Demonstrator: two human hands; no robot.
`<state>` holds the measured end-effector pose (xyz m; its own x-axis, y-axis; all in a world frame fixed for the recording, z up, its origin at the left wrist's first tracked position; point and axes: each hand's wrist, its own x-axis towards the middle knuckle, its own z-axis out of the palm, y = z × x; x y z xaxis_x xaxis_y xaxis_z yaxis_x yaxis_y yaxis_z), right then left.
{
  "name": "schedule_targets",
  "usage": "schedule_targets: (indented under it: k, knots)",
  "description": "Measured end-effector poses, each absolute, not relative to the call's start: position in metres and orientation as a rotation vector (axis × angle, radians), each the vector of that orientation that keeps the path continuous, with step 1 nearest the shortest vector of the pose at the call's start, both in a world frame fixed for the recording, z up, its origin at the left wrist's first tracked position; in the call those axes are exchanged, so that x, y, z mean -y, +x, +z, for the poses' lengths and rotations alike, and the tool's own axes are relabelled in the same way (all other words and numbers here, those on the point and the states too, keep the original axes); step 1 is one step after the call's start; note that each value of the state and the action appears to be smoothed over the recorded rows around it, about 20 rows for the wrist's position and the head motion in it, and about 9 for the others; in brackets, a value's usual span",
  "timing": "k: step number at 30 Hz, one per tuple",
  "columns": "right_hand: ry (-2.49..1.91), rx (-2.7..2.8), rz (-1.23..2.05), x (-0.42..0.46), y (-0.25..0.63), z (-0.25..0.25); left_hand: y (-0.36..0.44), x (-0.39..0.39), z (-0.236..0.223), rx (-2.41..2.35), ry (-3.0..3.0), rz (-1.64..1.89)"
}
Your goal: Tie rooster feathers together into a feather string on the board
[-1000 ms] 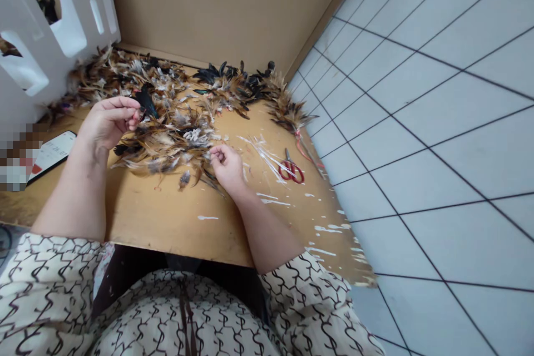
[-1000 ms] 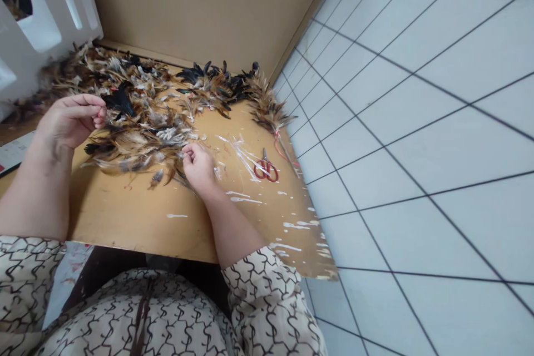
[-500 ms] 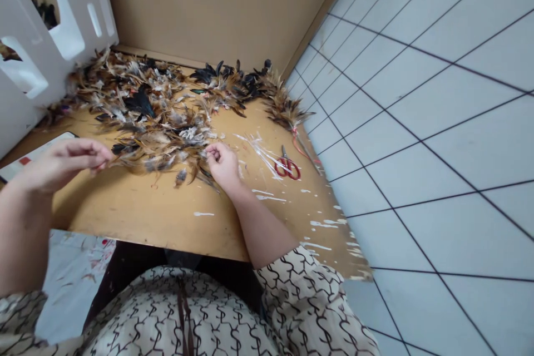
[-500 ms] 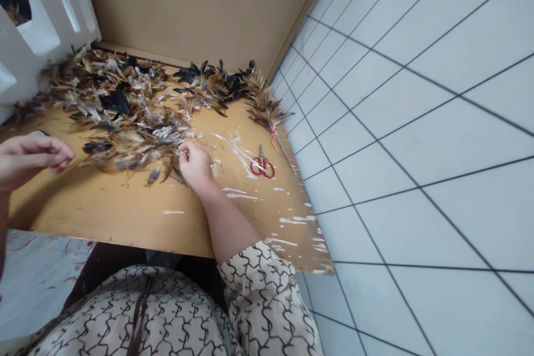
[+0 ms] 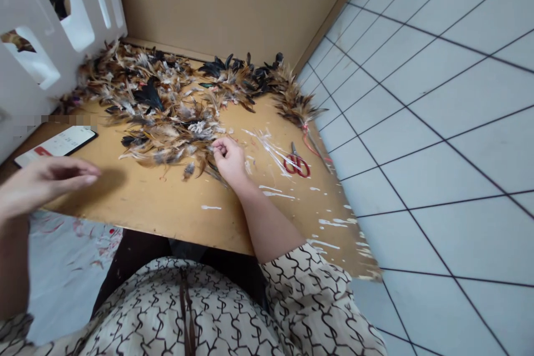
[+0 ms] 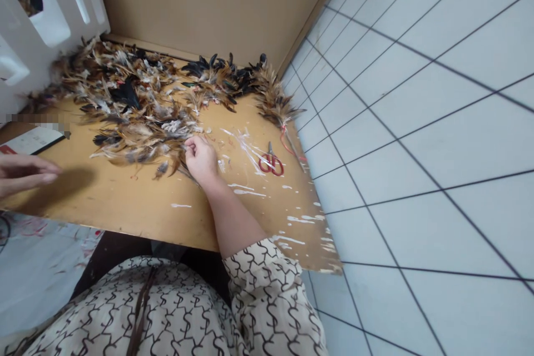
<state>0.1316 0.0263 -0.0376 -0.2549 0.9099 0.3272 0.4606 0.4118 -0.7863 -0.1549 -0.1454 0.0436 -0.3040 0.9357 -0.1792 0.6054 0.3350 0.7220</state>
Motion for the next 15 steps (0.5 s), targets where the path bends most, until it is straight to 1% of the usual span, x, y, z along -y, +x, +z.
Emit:
schedule_targets:
  k: [3,6,10,15]
  knots:
    - [-1.154,1.875,0.709,-0.025,0.134,-0.038,-0.117,0.116,0.032,-1.823,1.370,0.763]
    - [-1.127,1.871,0.700,-0.025,0.136,-0.038,-0.093,0.098,0.011,-1.729,1.536,0.694]
    - [-1.119,1.876,0.691,-0.026,0.136,-0.039,-0.080,0.086,-0.005,-1.812,1.724,0.597]
    - [-1.113,1.890,0.682,-0.026,0.134,-0.041,-0.081,0.082,-0.006,-1.854,1.870,0.474]
